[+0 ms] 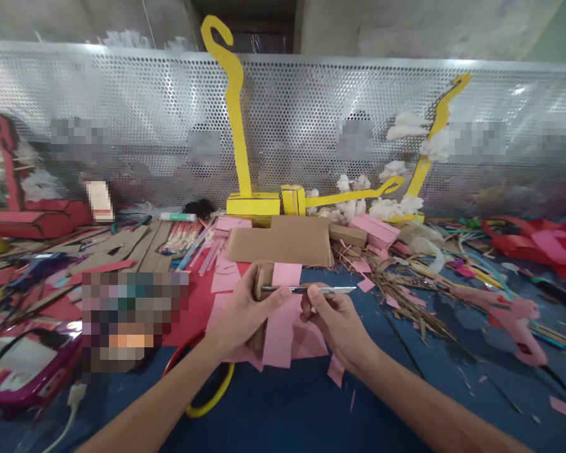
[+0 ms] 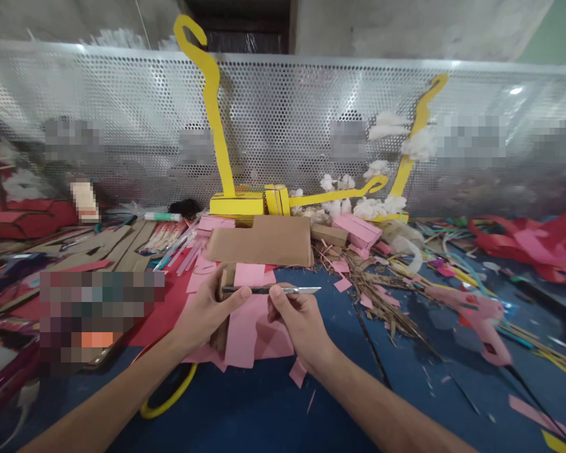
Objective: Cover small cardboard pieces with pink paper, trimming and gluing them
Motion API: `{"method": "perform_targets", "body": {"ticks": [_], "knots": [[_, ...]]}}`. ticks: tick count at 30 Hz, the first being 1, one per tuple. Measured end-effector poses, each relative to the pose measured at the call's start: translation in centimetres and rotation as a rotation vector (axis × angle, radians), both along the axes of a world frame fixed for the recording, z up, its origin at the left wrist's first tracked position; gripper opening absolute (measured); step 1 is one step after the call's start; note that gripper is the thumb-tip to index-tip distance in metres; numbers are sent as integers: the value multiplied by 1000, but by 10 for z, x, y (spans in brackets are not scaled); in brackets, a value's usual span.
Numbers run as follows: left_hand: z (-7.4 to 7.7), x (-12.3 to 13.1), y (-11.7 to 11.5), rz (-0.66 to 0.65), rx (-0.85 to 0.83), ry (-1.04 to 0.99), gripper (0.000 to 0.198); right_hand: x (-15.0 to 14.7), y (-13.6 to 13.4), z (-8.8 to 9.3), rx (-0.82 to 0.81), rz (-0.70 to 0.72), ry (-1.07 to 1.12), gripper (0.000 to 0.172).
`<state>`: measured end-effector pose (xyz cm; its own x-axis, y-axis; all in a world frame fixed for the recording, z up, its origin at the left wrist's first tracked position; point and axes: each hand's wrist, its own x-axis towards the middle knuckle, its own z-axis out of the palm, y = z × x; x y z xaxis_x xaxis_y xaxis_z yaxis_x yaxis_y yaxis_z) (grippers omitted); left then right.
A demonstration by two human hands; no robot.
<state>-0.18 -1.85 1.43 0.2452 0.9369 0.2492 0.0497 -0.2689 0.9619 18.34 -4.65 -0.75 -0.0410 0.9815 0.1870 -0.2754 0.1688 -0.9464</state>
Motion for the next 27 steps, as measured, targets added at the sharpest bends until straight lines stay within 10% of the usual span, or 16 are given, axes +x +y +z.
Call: {"method": "perform_targets", "body": {"ticks": [27], "knots": [[4,-2,-1,-14,54,75,44,2,6,-11,-62,11,6,47]]}}
